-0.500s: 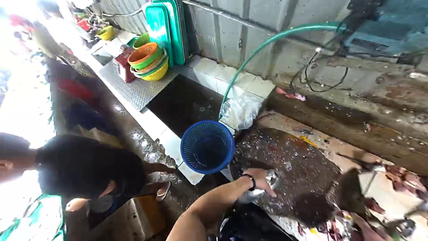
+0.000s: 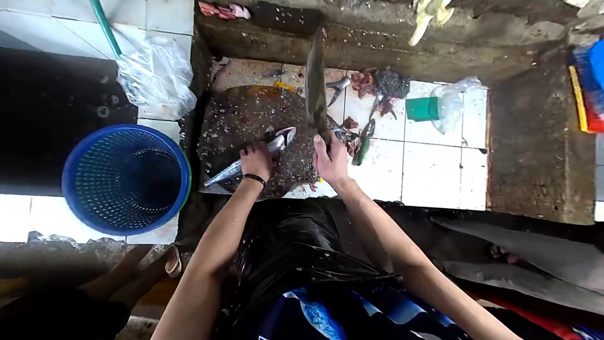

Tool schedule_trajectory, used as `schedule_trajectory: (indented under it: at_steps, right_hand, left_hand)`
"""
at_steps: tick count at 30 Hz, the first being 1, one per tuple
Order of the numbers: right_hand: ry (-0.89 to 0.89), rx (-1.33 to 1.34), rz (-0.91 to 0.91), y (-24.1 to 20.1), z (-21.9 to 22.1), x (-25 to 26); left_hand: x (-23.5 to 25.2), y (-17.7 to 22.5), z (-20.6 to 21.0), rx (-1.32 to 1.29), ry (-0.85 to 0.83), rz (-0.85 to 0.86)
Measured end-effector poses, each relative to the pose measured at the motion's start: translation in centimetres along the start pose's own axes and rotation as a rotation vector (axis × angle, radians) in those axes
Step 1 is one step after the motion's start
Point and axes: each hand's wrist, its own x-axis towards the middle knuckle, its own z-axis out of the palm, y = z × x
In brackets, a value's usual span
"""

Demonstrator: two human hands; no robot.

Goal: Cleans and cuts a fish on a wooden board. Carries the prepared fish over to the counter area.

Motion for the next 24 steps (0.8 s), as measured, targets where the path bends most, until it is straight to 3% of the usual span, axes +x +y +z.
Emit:
schedule_trajectory:
  at_steps: [2, 4, 5, 6, 8, 11, 14, 16, 18, 21, 24]
  right_hand:
    - [0.090, 0.145, -0.206, -1.0, 1.4, 1.0]
    - [0.102, 0.005, -0.284, 0.6, 3.4, 1.1]
    - [0.027, -0.210, -0.194, 1.8, 4.3, 0.9]
    - [-0.145, -0.421, 0.007, 2.5, 5.0, 0.7]
    - [-0.373, -0.575, 0.283, 3.3, 6.1, 1.1]
    - [-0.441, -0.612, 0.321, 2.9, 6.2, 1.7]
    - [-0.474, -0.693, 0.338, 0.8, 5.4, 2.6]
    - [-0.449, -0.776, 0.316, 0.6, 5.2, 2.6]
    - [-0.389, -0.777, 0.267, 1.7, 5.6, 2.0]
    - [-0.407, -0.674, 0.173, 1.9, 5.7, 1.9]
    - [-0.539, -0.618, 0.042, 2.0, 4.0, 0.1]
  left_hand:
    - [0.2, -0.1, 0.0, 0.021, -0.018, -0.014]
    - [0.3, 0.1, 0.0, 0.028, -0.018, -0.025]
    - [0.4, 0.2, 0.0, 0.034, -0.012, -0.037]
    - [0.3, 0.4, 0.0, 0.045, -0.018, -0.049]
    - [0.2, 0.4, 0.1, 0.053, -0.032, -0.074]
    - [0.2, 0.0, -0.4, 0.055, -0.060, -0.088]
    - [-0.3, -1.1, -1.8, -0.044, -0.208, -0.082]
    - [-1.2, -3.5, -1.8, -0.210, -0.372, -0.086]
    - [-2.7, -7.2, -1.1, -0.528, -0.423, -0.053]
    - [-7.2, -11.1, -2.3, -1.227, -0.322, 0.005]
    - [-11.4, -10.6, -6.4, -1.716, -0.099, 0.096]
